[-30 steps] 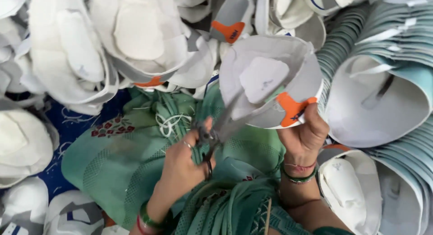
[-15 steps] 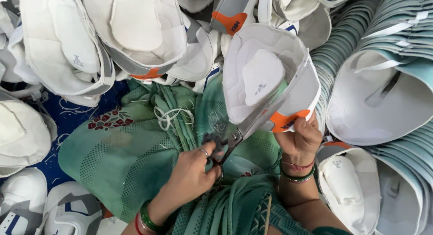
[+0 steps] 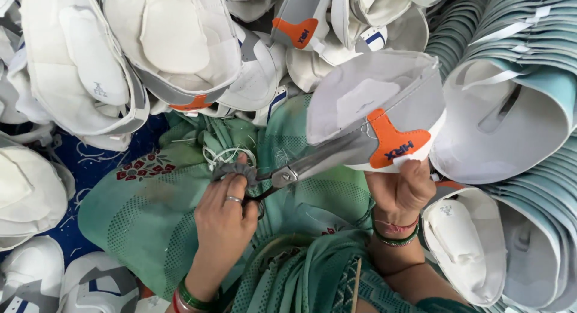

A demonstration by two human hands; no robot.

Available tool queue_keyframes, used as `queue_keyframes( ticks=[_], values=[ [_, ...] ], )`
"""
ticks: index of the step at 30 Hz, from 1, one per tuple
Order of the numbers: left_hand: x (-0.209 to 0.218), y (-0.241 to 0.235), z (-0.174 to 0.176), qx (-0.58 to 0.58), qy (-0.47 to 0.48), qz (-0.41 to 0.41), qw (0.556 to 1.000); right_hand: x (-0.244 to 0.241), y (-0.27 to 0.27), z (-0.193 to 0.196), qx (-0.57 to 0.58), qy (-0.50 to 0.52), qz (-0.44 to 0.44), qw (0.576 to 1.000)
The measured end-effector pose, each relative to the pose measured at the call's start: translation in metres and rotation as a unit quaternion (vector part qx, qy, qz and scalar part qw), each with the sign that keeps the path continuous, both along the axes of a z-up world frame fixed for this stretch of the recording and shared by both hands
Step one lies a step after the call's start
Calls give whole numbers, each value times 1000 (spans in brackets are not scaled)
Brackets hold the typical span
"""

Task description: The person trims excess material and loose threads from shoe uppers using a pair of scissors.

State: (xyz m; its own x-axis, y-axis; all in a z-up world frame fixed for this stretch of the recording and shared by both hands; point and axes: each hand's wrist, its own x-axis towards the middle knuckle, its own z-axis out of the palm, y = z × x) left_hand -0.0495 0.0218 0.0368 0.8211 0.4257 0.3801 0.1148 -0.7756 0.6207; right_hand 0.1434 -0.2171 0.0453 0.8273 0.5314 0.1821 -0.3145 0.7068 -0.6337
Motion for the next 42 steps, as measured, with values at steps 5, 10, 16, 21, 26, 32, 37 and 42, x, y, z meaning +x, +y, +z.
queue_keyframes(
  ticks=[5, 10, 16, 21, 26, 32, 37, 42],
  values=[
    [8, -1, 0, -83, -1, -41, 996, -6, 3, -1, 8, 17, 24, 1000],
    [7, -14, -17, -444, -53, -190, 874, 3, 11, -6, 63, 177, 44, 981],
    [-3, 9, 16, -404, -61, -90, 908, -3, 12, 4, 29, 170, 30, 985],
    [-12, 6, -2, -58, 29, 27, 998, -11, 15, 9, 2, 65, 8, 998],
    [-7, 0, -5, -53, 22, 17, 998, -18, 16, 6, -18, 54, 8, 998],
    [-1, 4, -7, -210, 15, -52, 976, -6, 7, -5, 24, 148, 39, 988],
    [-4, 5, 7, -373, 16, -100, 922, -8, 17, -1, 58, 259, 31, 964],
    [-14, 2, 0, -62, 21, 32, 997, -18, 16, 6, 8, 105, -17, 994]
  ],
)
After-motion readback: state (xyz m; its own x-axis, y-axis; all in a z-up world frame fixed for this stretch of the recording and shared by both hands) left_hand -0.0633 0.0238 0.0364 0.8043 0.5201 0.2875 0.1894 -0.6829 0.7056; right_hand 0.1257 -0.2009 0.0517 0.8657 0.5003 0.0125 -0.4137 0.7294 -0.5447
